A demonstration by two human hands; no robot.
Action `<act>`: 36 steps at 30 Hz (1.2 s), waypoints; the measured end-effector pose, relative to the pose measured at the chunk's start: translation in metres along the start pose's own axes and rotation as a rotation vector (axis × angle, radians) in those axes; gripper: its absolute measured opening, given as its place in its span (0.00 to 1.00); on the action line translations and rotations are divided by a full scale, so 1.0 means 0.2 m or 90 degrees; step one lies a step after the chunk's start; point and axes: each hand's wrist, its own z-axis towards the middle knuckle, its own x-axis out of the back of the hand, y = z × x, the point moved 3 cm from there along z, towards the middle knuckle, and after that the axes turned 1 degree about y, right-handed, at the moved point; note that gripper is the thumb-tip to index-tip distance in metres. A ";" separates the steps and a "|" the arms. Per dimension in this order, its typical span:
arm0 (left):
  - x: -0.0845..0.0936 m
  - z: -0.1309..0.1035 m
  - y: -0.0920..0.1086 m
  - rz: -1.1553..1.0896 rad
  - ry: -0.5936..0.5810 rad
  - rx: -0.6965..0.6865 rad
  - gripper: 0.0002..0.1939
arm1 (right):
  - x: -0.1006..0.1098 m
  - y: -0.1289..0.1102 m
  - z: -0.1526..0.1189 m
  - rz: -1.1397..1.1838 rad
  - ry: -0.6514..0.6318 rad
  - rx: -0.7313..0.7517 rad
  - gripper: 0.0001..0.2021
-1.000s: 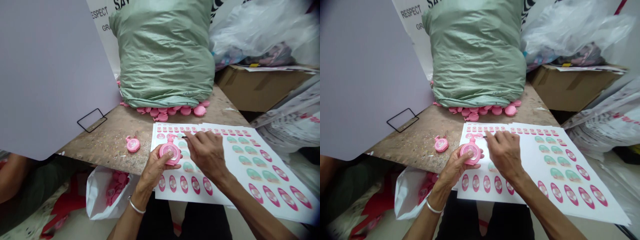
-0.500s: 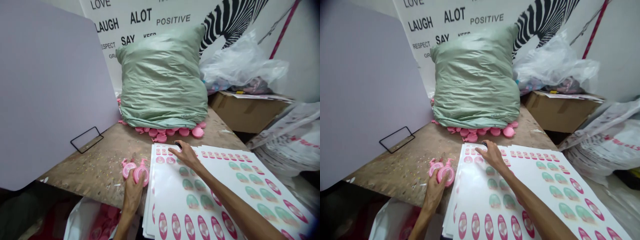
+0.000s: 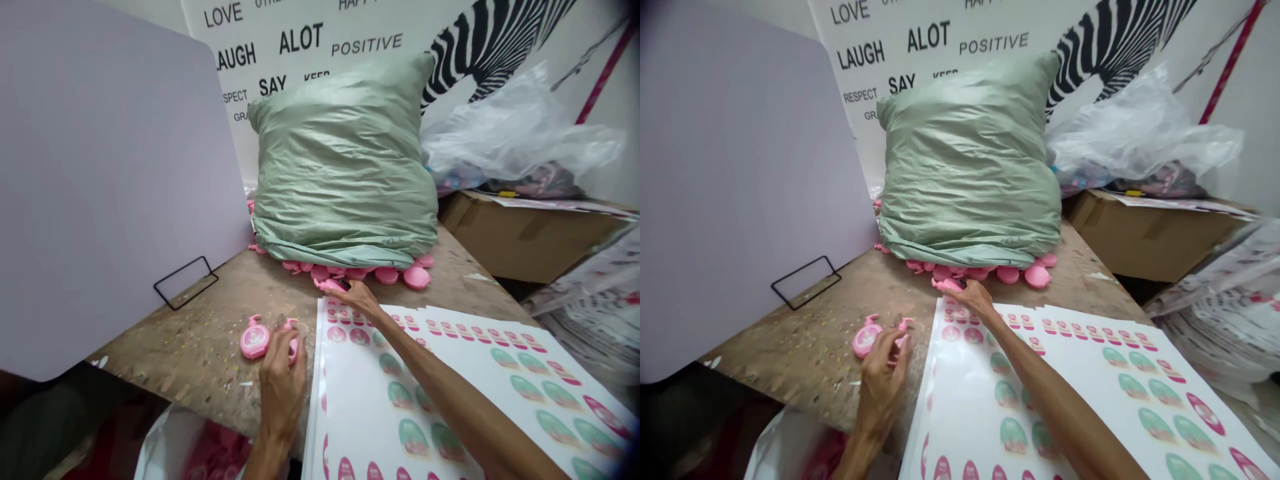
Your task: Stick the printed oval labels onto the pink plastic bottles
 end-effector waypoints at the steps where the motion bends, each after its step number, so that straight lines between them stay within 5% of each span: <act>1: -0.04 0.00 0.02 -0.030 -0.029 0.011 0.11 | 0.01 -0.01 -0.07 0.025 -0.034 0.008 0.29; 6: -0.22 -0.06 0.17 -0.151 -0.125 0.032 0.30 | -0.02 -0.06 -0.55 0.192 -0.213 0.041 0.27; 8: -0.22 -0.09 0.21 -0.230 -0.131 0.071 0.27 | -0.01 -0.06 -0.70 0.268 -0.261 0.055 0.25; 10: -0.18 -0.10 0.21 -0.310 -0.104 0.185 0.24 | 0.05 -0.03 -0.76 0.279 -0.224 0.073 0.24; 13: -0.07 -0.10 0.17 -0.474 -0.084 0.410 0.27 | 0.20 0.06 -0.78 0.206 -0.052 0.067 0.23; 15: 0.00 -0.10 0.14 -0.571 -0.106 0.476 0.29 | 0.27 0.12 -0.83 0.138 0.006 0.071 0.22; 18: 0.06 -0.12 0.12 -0.590 -0.136 0.496 0.26 | 0.25 0.18 -1.03 0.030 -0.101 0.176 0.25; 20: 0.06 -0.16 0.11 -0.577 -0.147 0.514 0.24 | 0.17 0.21 -1.21 -0.058 -0.191 0.242 0.40; 24: -0.01 -0.21 0.13 -0.612 -0.158 0.555 0.20 | 0.08 0.27 -1.45 -0.153 -0.231 0.249 0.34; 26: -0.07 -0.19 0.14 -0.637 -0.172 0.576 0.19 | 0.11 0.25 -1.43 -0.119 -0.245 0.243 0.30; 29: -0.18 -0.11 0.15 -0.653 -0.211 0.575 0.19 | 0.20 0.22 -1.22 -0.021 -0.229 0.206 0.19; 33: -0.40 -0.01 0.15 -0.650 -0.257 0.552 0.20 | 0.27 0.25 -0.76 -0.099 0.073 0.160 0.13; 36: -0.54 0.01 0.14 -0.643 -0.260 0.545 0.20 | 0.20 0.29 -0.53 -0.148 0.154 0.159 0.09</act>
